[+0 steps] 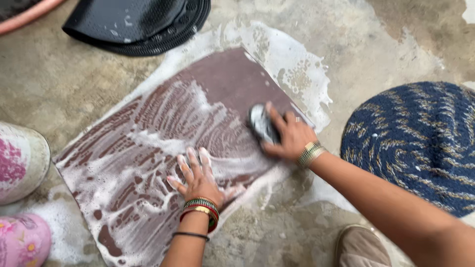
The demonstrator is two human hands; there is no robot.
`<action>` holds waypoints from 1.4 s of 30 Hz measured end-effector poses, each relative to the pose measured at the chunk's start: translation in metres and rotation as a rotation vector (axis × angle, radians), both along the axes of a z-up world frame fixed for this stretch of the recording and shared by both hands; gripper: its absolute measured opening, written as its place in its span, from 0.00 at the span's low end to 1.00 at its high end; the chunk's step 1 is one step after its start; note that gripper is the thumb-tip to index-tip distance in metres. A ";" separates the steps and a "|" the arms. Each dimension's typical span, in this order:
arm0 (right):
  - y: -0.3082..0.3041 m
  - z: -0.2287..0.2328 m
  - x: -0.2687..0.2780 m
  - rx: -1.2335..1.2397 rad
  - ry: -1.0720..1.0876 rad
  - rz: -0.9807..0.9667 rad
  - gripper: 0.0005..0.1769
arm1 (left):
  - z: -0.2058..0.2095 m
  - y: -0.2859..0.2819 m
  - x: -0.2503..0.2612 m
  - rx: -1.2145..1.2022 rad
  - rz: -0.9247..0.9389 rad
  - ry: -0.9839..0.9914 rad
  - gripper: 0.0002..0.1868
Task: The person scrubs a rug with a hand brush and soapy water on a concrete floor, moving the brush in circular motions and occasionally lifting the rug to scrub both sides.
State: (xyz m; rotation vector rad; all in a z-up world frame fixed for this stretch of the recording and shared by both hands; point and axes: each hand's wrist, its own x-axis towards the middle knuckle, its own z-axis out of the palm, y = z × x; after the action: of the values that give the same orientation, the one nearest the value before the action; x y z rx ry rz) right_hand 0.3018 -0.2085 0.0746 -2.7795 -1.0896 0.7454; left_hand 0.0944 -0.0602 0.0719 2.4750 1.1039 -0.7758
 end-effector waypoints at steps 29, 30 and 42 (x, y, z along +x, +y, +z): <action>-0.037 0.025 0.036 -0.090 0.096 0.389 0.64 | 0.018 -0.023 0.071 -0.202 0.141 0.319 0.88; -0.029 0.025 0.052 -0.154 0.095 0.208 0.64 | 0.020 -0.022 0.072 -0.217 0.140 0.335 0.88; -0.027 0.001 0.006 0.287 -0.103 0.625 0.60 | -0.001 -0.027 0.054 -0.112 0.187 0.120 0.86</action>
State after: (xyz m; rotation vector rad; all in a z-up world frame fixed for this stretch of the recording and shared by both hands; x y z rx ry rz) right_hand 0.3082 -0.2360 0.0751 -2.2575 -1.9457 0.4294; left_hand 0.1489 -0.0877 0.0709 2.2199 1.2757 -0.9114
